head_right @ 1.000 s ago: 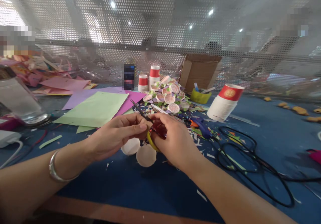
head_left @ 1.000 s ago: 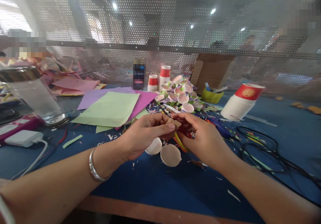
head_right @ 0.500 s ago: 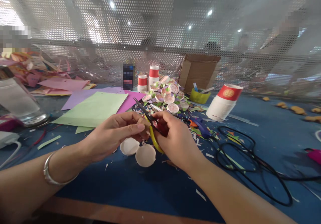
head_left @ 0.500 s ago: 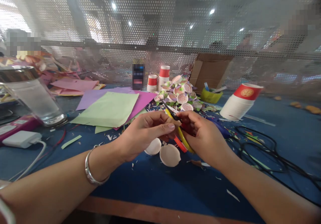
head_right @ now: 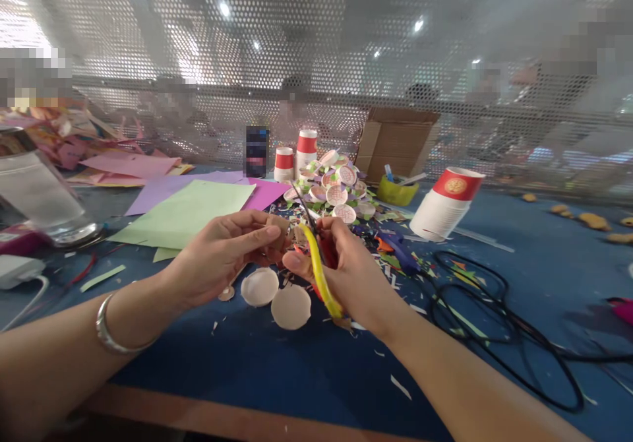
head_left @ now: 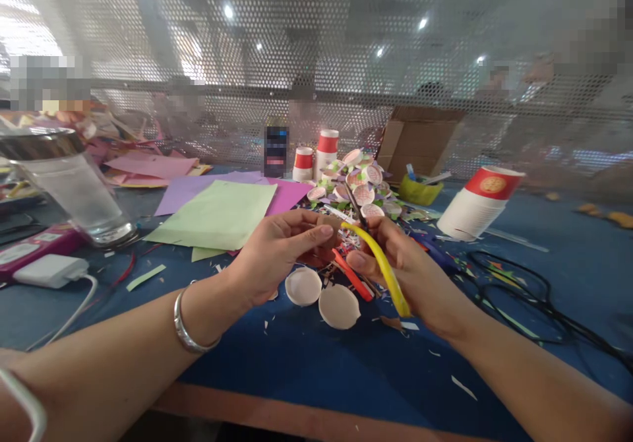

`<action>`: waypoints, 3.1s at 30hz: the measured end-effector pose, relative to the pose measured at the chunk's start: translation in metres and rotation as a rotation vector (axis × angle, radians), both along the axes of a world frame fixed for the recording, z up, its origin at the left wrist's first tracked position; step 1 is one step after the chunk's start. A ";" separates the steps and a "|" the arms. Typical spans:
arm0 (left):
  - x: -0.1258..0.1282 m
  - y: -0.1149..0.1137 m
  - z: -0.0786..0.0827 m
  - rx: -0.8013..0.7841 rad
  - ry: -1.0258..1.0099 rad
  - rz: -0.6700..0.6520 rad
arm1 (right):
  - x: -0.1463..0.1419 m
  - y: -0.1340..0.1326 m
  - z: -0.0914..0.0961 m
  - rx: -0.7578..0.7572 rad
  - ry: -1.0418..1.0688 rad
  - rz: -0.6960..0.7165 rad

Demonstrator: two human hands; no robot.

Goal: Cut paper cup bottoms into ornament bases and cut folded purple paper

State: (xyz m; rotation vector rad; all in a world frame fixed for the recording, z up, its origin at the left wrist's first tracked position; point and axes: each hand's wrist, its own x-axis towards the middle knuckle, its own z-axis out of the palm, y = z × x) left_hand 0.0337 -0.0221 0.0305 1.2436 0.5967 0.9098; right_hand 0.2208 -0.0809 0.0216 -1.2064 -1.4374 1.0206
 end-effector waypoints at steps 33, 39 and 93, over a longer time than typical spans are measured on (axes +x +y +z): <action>0.001 -0.001 -0.003 0.084 -0.025 -0.032 | -0.002 -0.005 0.000 0.191 -0.467 -0.052; 0.001 -0.001 -0.002 0.111 0.014 -0.034 | -0.002 -0.008 0.002 0.172 -0.499 -0.053; 0.000 0.006 -0.005 0.074 -0.009 -0.105 | -0.004 -0.011 0.003 0.189 -0.576 -0.057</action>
